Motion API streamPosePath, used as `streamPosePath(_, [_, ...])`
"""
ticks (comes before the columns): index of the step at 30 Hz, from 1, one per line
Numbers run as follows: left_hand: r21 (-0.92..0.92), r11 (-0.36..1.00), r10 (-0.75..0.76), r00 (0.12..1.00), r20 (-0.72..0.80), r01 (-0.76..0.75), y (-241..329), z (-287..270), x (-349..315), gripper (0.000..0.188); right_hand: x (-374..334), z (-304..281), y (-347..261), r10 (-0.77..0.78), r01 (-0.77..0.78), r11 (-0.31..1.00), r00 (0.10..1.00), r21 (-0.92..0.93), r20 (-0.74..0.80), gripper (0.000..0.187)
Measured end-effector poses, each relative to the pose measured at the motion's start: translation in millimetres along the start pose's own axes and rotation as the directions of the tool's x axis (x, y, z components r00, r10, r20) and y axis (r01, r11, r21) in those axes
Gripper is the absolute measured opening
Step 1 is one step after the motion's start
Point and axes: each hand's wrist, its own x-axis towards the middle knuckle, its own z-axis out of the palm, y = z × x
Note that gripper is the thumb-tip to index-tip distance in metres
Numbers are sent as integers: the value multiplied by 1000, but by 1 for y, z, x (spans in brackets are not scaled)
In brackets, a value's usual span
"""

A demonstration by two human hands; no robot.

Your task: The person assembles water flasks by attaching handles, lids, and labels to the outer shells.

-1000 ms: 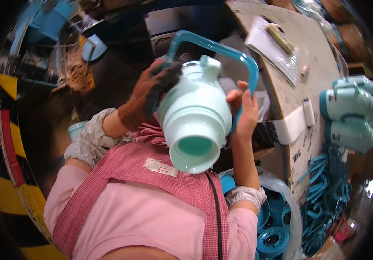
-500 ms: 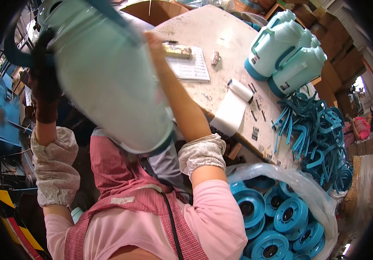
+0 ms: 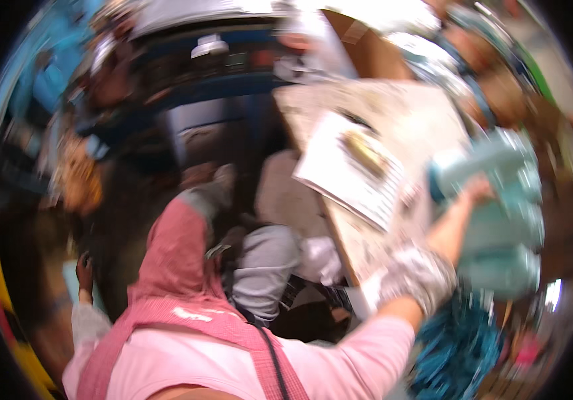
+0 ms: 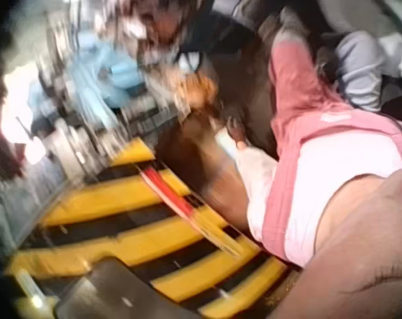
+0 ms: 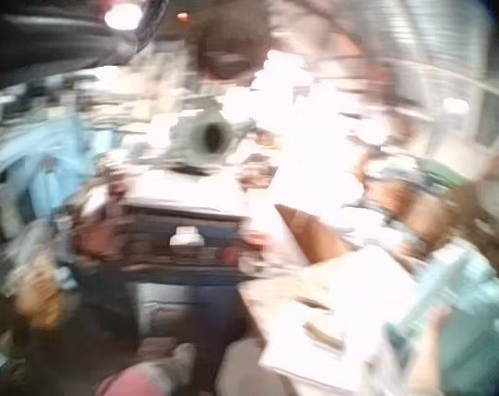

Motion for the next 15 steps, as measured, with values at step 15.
streamPosePath(15, [449,893,182,933,-311,-24,-35,-36,-47,68,-151,-122,4,51,282,953,213,-111,976,25])
